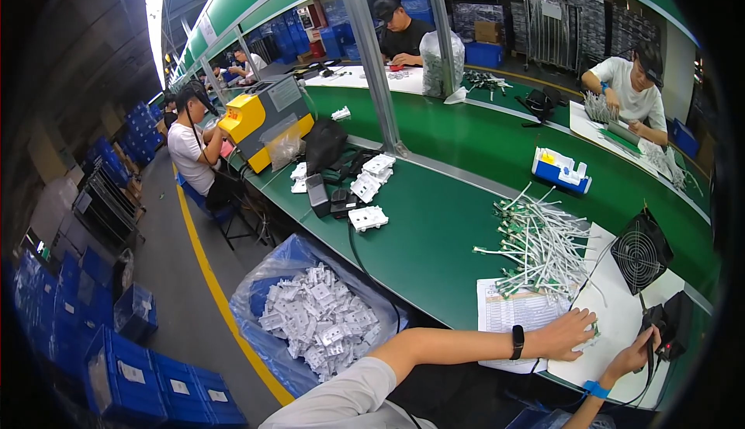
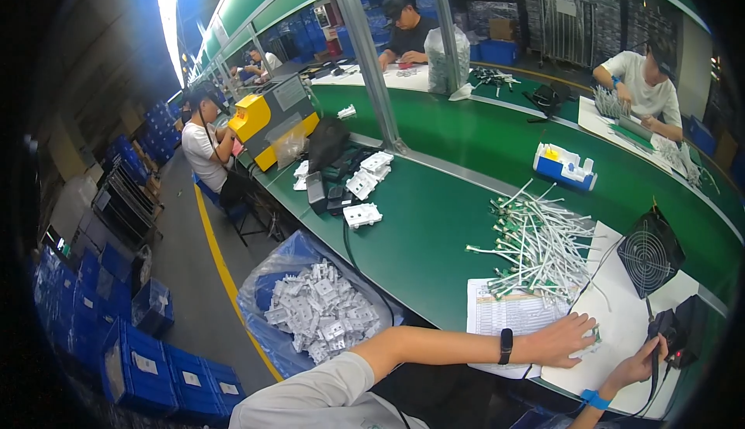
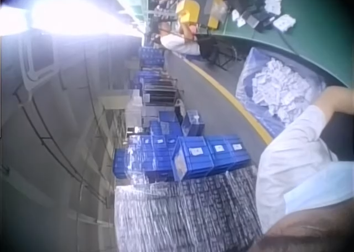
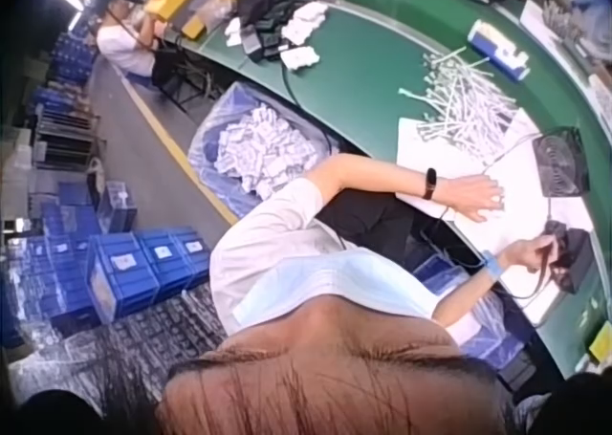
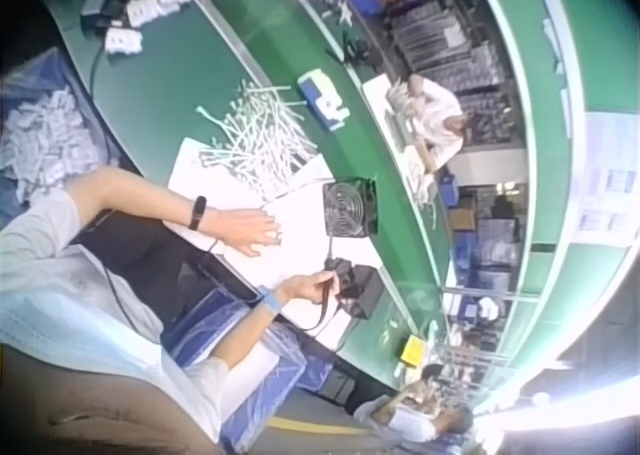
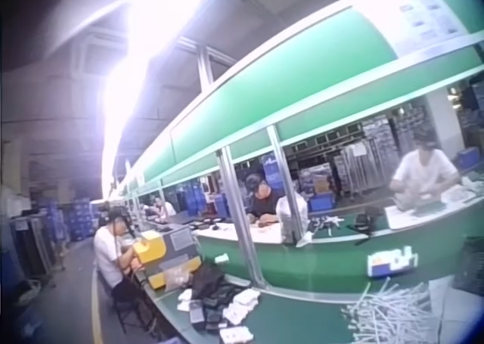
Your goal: The person solders wires onto a circuit board using a soldering iron.
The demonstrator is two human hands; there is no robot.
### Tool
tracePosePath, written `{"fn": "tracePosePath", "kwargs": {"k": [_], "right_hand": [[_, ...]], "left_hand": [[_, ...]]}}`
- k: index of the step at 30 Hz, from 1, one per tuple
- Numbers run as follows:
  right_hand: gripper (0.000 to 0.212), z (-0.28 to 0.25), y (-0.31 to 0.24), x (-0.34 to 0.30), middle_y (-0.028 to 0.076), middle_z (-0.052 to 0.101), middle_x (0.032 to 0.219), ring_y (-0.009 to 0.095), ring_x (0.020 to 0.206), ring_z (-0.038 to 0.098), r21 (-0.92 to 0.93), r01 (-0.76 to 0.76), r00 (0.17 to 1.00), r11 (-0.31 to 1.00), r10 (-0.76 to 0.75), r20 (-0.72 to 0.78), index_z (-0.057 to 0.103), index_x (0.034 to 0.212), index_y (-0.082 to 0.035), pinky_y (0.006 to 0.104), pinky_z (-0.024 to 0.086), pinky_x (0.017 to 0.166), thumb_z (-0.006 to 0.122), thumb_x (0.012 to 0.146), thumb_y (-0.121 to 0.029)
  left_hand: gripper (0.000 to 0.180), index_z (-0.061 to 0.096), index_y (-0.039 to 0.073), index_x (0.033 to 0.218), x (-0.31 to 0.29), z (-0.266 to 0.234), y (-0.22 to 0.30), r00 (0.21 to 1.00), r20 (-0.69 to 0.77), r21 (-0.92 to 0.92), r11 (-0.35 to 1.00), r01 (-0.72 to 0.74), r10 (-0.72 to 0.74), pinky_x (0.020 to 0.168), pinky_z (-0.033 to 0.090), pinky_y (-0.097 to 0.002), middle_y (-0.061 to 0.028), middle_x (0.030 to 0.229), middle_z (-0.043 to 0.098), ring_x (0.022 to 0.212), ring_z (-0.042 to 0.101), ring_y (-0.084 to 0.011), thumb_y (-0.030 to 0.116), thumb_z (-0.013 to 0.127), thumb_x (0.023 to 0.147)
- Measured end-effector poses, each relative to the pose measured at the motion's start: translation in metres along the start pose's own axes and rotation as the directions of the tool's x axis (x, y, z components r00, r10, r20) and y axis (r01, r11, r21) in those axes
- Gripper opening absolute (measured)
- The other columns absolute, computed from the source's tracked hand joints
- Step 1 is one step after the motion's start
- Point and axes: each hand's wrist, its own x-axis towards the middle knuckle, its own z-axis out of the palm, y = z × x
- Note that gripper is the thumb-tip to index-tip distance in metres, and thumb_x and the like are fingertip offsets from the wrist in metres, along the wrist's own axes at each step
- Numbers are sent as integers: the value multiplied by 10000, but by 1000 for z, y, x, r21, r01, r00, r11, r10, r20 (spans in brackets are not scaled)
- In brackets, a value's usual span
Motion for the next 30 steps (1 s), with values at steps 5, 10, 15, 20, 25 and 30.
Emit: {"fn": "tracePosePath", "kwargs": {"k": [5,10,15,20,25,30], "right_hand": [[220,1,0,1,115,613,1146,181,1035,586,8,-1,1000,1000,1,-19,584,1158,55,309,489,973,546,1077,-146],[230,0,1,1,113,611,1158,180,1047,587,19,-29,999,999,29,-24,585,1158,56,306,487,979,555,1075,-156],[227,-4,9,2,110,608,1148,172,1049,584,-7,-65,998,998,65,-20,587,1160,48,299,486,974,554,1076,-160],[228,-2,4,1,102,606,1145,165,1037,584,24,-71,997,997,72,-37,589,1162,45,285,489,944,546,1080,-164],[222,-7,12,3,71,605,1107,132,934,563,-23,-44,997,999,43,-58,596,1155,35,259,484,842,546,1080,-167],[194,7,-12,3,-30,503,891,63,724,372,26,-32,994,999,35,-100,617,1098,-19,224,332,634,570,1071,-204]], "left_hand": [[513,619,-41,1123,-2,1,1,1000,-11,36,999,4,-4,960,427,-448,-241,1276,512,1149,495,-374,270,778,747],[495,624,-20,1118,-1,0,3,1000,8,47,999,19,-20,973,421,-453,-240,1271,517,1149,498,-372,284,773,758],[479,624,-6,1107,-2,-2,4,1000,-11,48,999,19,-19,968,418,-454,-228,1257,518,1143,499,-369,285,776,758],[480,616,1,1113,-3,-2,4,1000,-19,40,999,17,-16,957,419,-454,-219,1265,513,1131,502,-364,281,778,758],[486,605,17,1141,-4,-2,5,999,-24,31,999,26,-25,953,423,-454,-209,1278,513,1128,504,-356,263,779,760],[495,614,29,1172,-4,-2,4,1000,-21,3,1000,21,-21,945,438,-452,-206,1274,521,1128,506,-359,259,777,765]]}}
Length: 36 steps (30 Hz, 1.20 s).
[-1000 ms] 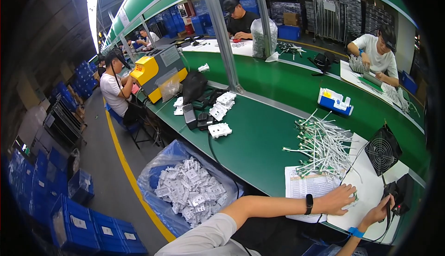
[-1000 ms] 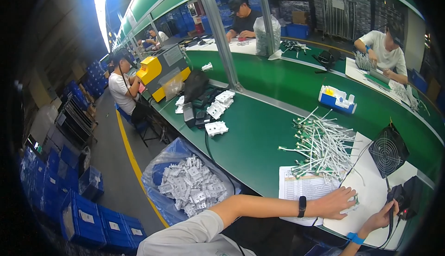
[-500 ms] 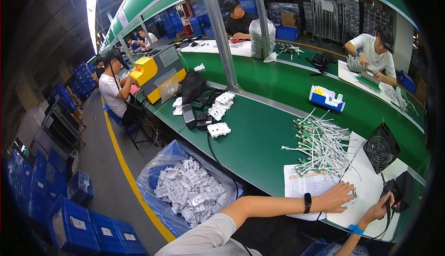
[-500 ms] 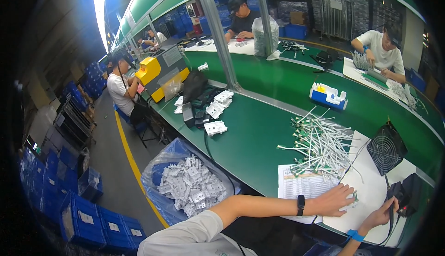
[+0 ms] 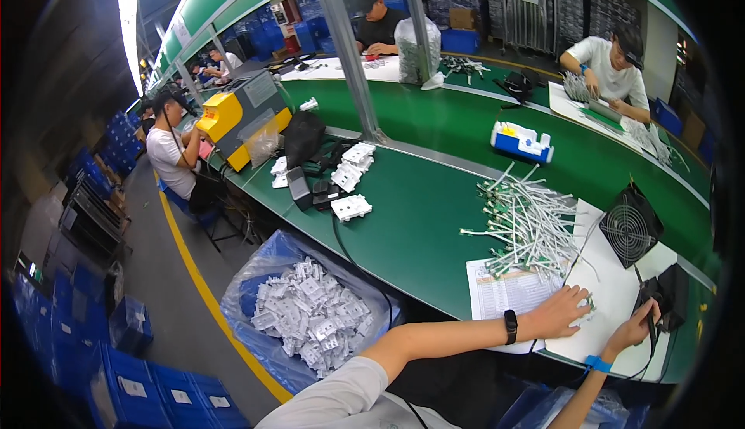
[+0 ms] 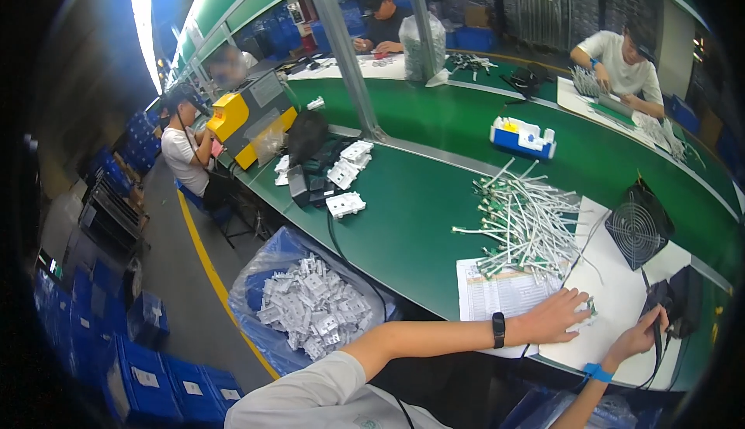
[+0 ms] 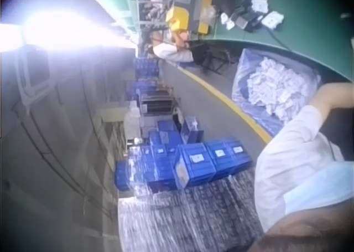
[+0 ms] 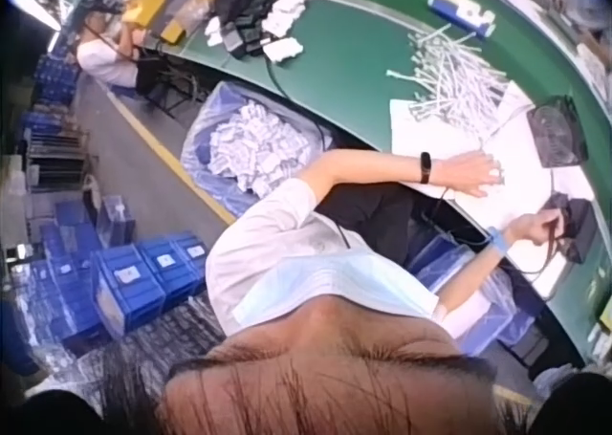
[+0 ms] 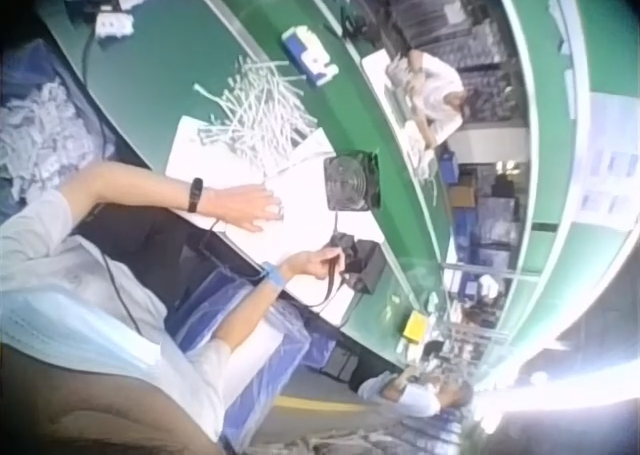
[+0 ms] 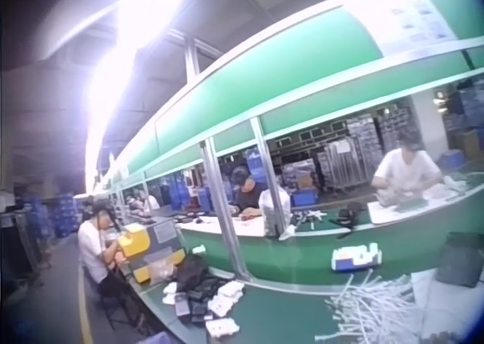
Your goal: The person solders wires onto a circuit board using a soldering iron.
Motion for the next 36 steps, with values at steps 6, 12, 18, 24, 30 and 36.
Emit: {"fn": "tracePosePath", "kwargs": {"k": [6,12,18,24,30,36], "right_hand": [[200,-2,4,1,13,583,992,77,838,503,-27,-32,999,999,32,7,599,1124,-9,235,432,704,578,1070,-201],[174,-5,-5,1,-35,548,930,31,752,411,-12,-11,1000,1000,11,2,599,1092,-32,204,327,613,576,1070,-203],[201,1,-16,0,-39,526,871,48,701,388,-31,-2,1000,1000,1,-24,628,1072,-36,214,322,597,587,1062,-232],[204,9,-19,0,-43,509,818,54,687,398,-48,-5,999,999,2,-50,642,1081,-38,213,327,597,595,1057,-236],[183,1,-8,0,-16,534,912,76,712,394,-125,16,1000,992,-17,-5,648,1103,-18,242,356,629,585,1060,-184],[254,-9,-1,0,20,601,989,104,742,441,-132,29,999,991,-34,-36,647,1167,12,254,400,664,571,1069,-210]], "left_hand": [[508,625,19,1219,-2,-4,0,999,-42,-26,1000,5,-6,939,450,-456,-220,1281,526,1127,510,-375,254,760,789],[500,627,19,1225,-2,-6,3,999,-1,-58,998,33,-33,941,443,-452,-215,1284,529,1134,506,-366,254,752,802],[491,632,14,1204,-2,-6,-1,999,-35,-16,1000,15,-15,916,442,-433,-204,1261,528,1113,504,-346,261,753,797],[490,635,1,1162,0,-13,-6,1000,-16,15,1000,27,-27,895,444,-430,-201,1235,531,1094,505,-336,252,762,761],[468,657,-3,1104,3,5,-3,997,-60,-115,992,47,-54,955,437,-456,-223,1262,520,1196,485,-387,242,784,726],[513,624,13,1174,-2,6,-2,998,-45,-94,994,49,-54,973,427,-459,-213,1299,498,1152,482,-371,248,792,749]]}}
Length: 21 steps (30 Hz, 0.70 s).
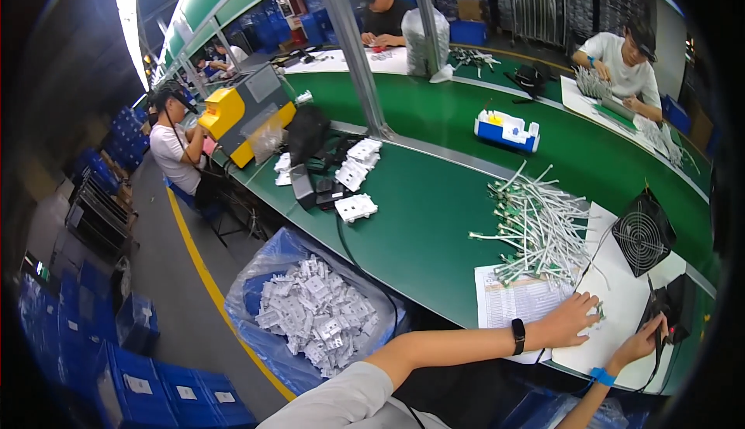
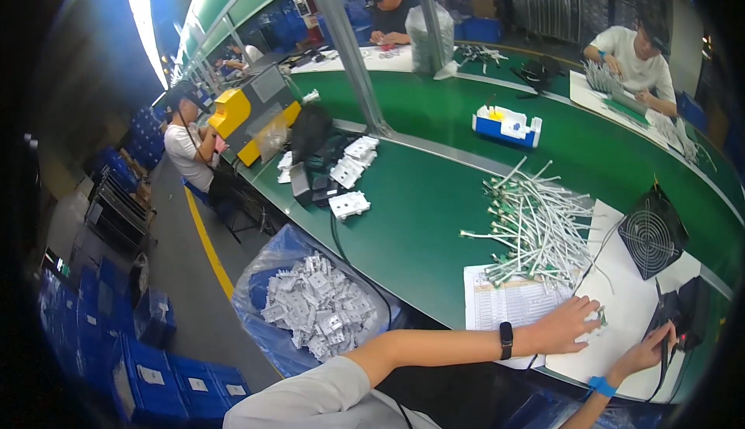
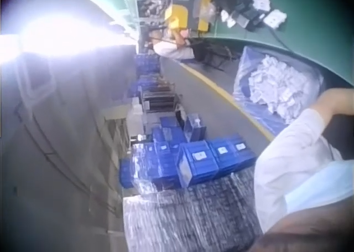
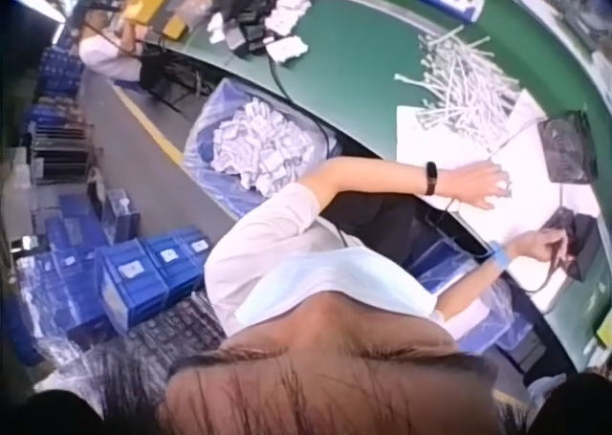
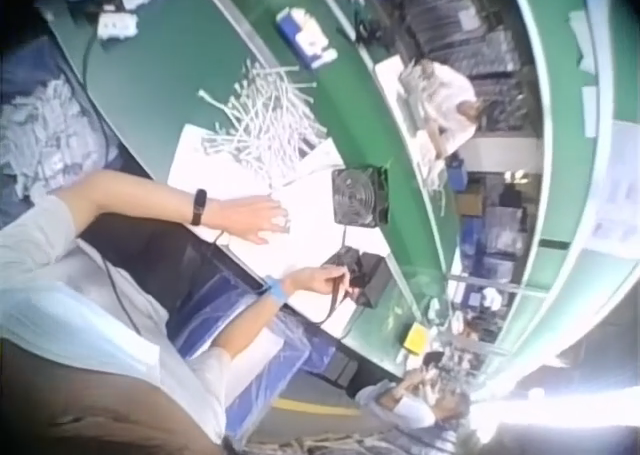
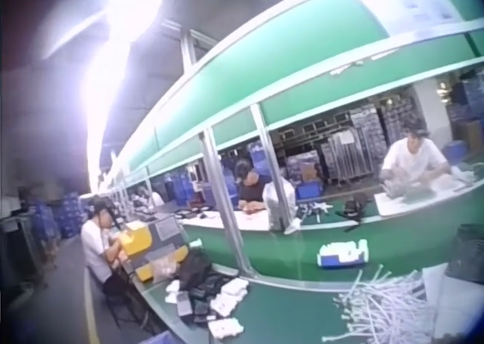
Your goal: The person solders wires onto a circuit board using a soldering iron.
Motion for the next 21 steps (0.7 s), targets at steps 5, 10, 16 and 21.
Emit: {"fn": "tracePosePath", "kwargs": {"k": [5,10,16,21], "right_hand": [[289,-1,4,6,43,637,1073,112,804,506,6,-19,999,1000,19,-42,647,1192,20,252,452,727,569,1071,-231],[293,2,10,11,30,624,1093,103,814,499,46,-43,999,998,44,-23,645,1192,20,242,434,718,565,1074,-236],[310,6,22,10,11,610,1015,99,779,477,22,-70,997,997,69,19,649,1191,9,240,420,697,571,1071,-266],[324,5,26,10,7,612,1011,99,772,477,10,-103,994,995,103,25,653,1190,9,242,421,688,570,1071,-280]], "left_hand": [[500,624,16,1168,1,-2,-1,1000,-18,-3,1000,-17,17,995,415,-462,-209,1300,494,1170,470,-376,232,793,750],[493,628,23,1160,2,-3,-2,999,-35,-8,1000,-10,10,989,417,-464,-200,1268,499,1160,475,-376,224,796,743],[483,635,31,1152,2,-4,-4,999,-47,-5,1000,-17,16,977,421,-463,-194,1251,503,1147,482,-375,218,796,737],[475,638,34,1150,0,-5,-4,998,-59,-5,1000,-19,19,975,422,-464,-193,1249,504,1142,483,-376,216,794,741]]}}
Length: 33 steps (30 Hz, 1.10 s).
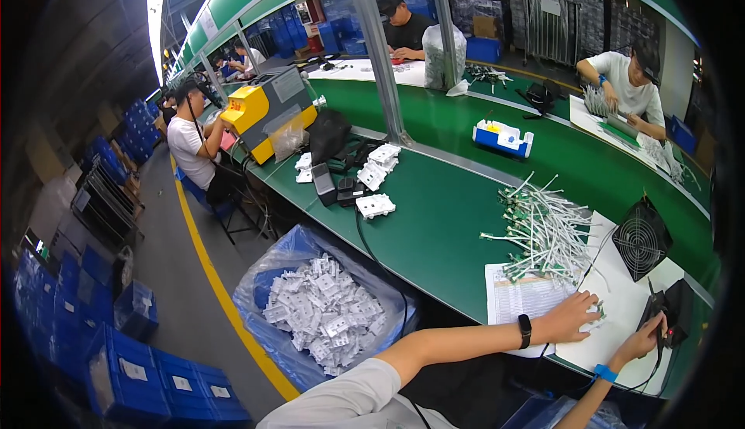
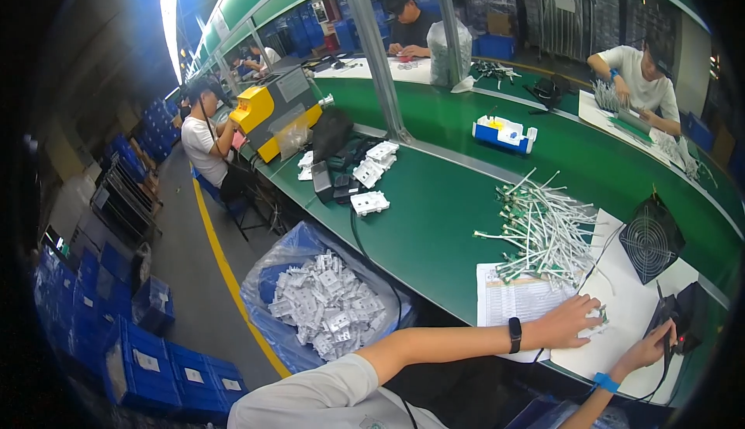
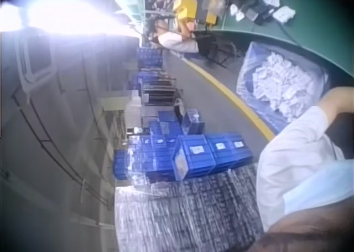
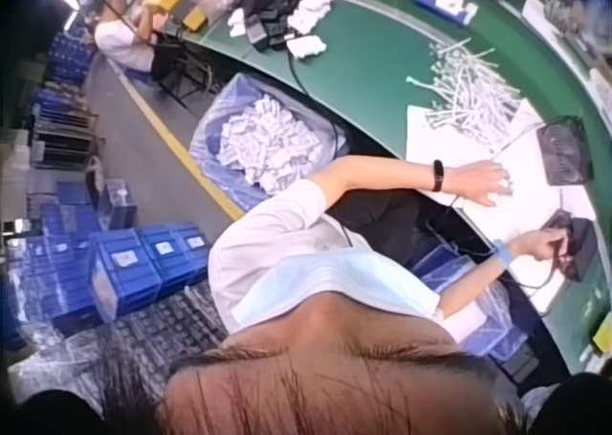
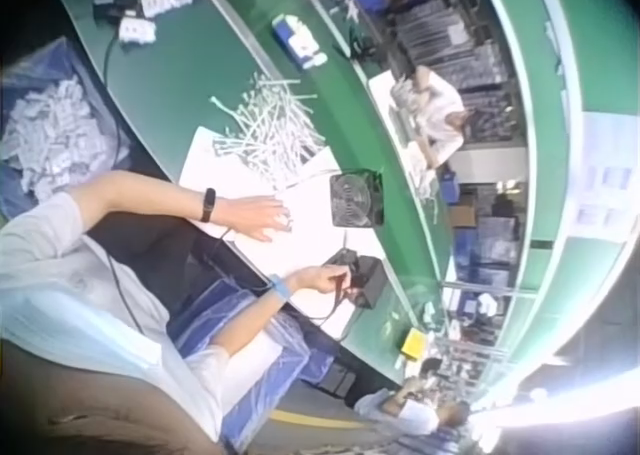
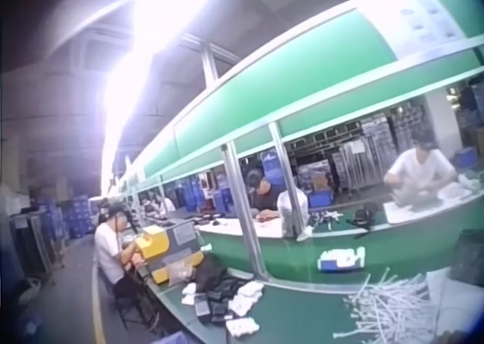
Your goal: The person solders wires onto a circuit board using a soldering iron.
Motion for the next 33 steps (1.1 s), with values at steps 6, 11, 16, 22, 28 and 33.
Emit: {"fn": "tracePosePath", "kwargs": {"k": [6,11,16,22,28,33], "right_hand": [[332,-8,4,4,4,614,1057,97,771,466,-24,-15,1000,1000,15,14,647,1198,13,238,419,684,555,1078,-282],[301,-1,-11,-6,4,599,1007,92,749,448,-30,-9,1000,1000,10,20,640,1179,13,235,411,674,557,1078,-258],[249,-8,-2,-6,-22,534,876,70,698,401,39,12,998,999,-14,57,639,1155,-10,225,363,617,575,1070,-236],[146,-12,-17,-3,-35,519,783,43,641,427,51,-50,998,997,48,32,662,1097,-97,215,315,529,584,1058,-214],[50,20,-58,-26,-11,533,727,57,624,486,240,-109,967,965,47,252,616,1034,-60,209,367,547,642,995,-79],[102,6,-65,-31,-20,520,720,46,596,481,262,-108,967,959,40,253,552,933,-68,204,360,529,635,992,-67]], "left_hand": [[520,616,14,1197,-2,11,3,1000,21,16,1000,4,-5,968,425,-457,-207,1266,510,1144,489,-370,226,786,753],[576,598,-32,1242,1,12,0,992,120,176,983,-54,33,948,432,-441,-229,1310,519,1139,500,-351,268,768,780],[577,603,-35,1242,1,12,2,993,114,128,991,-30,15,950,435,-432,-225,1297,526,1145,504,-350,270,769,780],[543,620,-4,1246,5,16,-5,996,85,19,999,33,-35,1044,430,-502,-264,1329,549,1222,527,-413,235,751,776],[449,652,54,1268,11,-23,-5,993,91,222,973,57,-79,990,440,-448,-213,1313,569,1164,549,-349,275,718,883],[444,643,48,1262,14,-17,4,993,107,191,981,20,-41,990,435,-436,-209,1327,552,1169,541,-348,260,720,880]]}}
